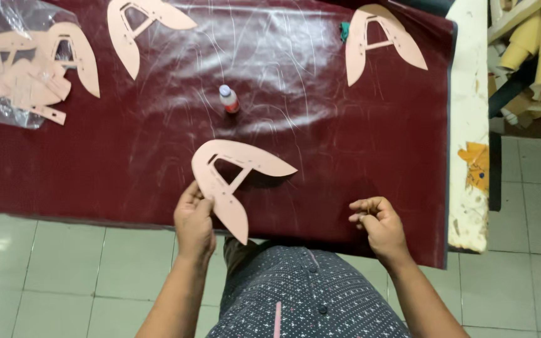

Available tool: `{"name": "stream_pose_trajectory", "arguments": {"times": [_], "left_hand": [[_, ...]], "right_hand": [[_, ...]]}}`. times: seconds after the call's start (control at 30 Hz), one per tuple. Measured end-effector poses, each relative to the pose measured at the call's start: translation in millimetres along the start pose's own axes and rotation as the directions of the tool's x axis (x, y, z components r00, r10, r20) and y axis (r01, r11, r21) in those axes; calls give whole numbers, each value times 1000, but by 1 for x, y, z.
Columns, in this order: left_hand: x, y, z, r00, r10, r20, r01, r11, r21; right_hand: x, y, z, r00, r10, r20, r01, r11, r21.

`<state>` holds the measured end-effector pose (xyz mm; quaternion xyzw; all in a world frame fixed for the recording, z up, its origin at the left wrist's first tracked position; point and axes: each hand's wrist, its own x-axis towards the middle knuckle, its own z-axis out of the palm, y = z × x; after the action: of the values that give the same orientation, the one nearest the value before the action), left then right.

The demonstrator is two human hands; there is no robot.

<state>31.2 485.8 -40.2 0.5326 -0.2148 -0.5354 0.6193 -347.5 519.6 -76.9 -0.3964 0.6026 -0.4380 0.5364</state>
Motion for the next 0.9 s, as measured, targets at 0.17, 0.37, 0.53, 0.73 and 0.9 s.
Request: {"name": "stream_pose_trajectory", "arguments": {"times": [0.17,0.37,0.53,0.73,0.9], "left_hand": [[-80,-21,50,966,16,258,-14,1000,-12],[-123,-29,101,530,425,734,-818,483,311],[-102,-52,107,567,307,764,-824,224,521],[-67,-70,87,576,100,811,-817,80,571],[-60,-80,87,632,-56,773,-773,25,634]], "right_hand": [[-27,-14,-52,973,208,99,-228,936,270],[-45,-27,-74,968,182,171,-239,871,428],[-29,-18,-71,986,138,-93,-134,990,50],[6,-31,-51,970,-117,-212,27,922,-385],[20,-44,-28,950,-111,-292,-107,763,-637]]}}
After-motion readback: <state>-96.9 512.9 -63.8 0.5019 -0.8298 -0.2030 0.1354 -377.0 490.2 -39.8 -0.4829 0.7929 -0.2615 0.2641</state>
